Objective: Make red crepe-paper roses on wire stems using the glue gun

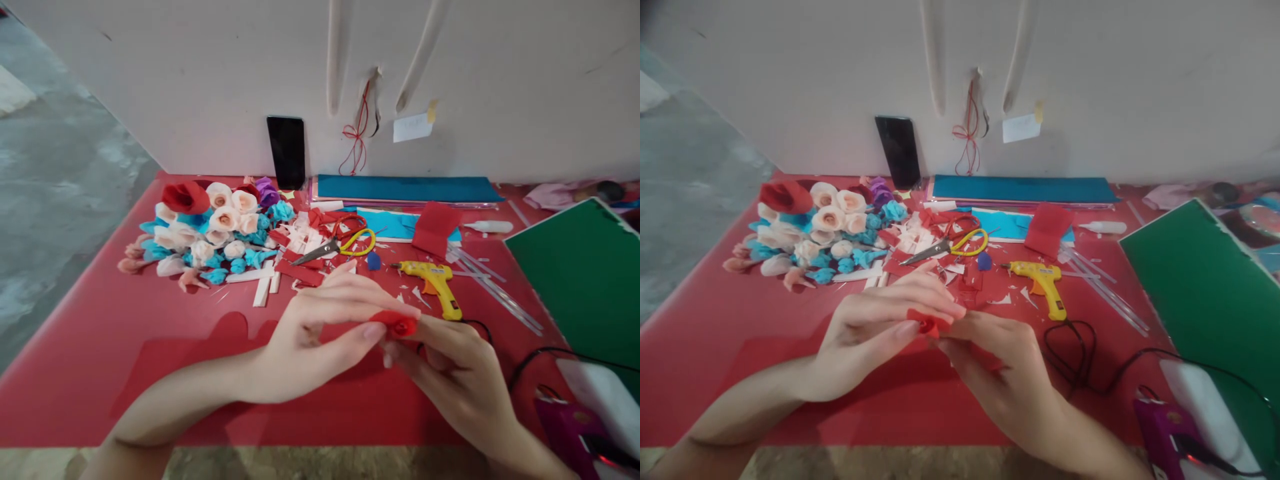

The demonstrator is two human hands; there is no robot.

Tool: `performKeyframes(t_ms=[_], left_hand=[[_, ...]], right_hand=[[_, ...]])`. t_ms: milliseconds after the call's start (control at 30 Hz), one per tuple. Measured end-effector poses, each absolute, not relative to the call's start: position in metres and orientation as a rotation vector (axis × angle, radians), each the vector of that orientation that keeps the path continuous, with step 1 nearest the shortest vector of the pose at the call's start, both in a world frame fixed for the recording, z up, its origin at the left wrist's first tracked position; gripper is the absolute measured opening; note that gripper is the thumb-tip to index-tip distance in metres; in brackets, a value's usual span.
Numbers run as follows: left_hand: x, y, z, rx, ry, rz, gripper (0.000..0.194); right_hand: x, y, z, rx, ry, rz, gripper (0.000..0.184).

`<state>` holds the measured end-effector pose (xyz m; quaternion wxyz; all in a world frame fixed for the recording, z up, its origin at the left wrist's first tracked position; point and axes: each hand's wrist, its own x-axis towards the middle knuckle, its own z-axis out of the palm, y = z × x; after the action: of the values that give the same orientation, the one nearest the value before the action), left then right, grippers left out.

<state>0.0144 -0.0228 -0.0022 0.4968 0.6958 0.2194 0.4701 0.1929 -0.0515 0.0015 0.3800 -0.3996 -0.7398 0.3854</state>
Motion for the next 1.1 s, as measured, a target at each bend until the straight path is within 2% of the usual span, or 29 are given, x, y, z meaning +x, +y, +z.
performKeyframes(t_ms=[600, 800, 933, 1100], left_hand=[[0.0192, -0.0229, -0.0051, 1.812, 0.574, 1.230, 0.012], [0.0195, -0.0204, -0.0060, 1.846, 0.593, 1.226, 0.010], [0.0198, -0.0185, -0.0063, 1.921, 0.607, 1.248, 0.008], [0.0195, -0.0183, -0.0045, 1.956, 0.562, 1.219, 0.010]], right_hand=[[0.1940, -0.0527, 0.0020, -1.030, -1.899, 1.006, 0.024], [0.1941, -0.0554, 0.0029, -1.069, -1.870, 1.000, 0.007], [0.1932, -0.0536, 0.0042, -1.075, -1.860, 0.948, 0.017], [0.1927, -0.0531, 0.0029, -1.049, -1.841, 0.958, 0.019]])
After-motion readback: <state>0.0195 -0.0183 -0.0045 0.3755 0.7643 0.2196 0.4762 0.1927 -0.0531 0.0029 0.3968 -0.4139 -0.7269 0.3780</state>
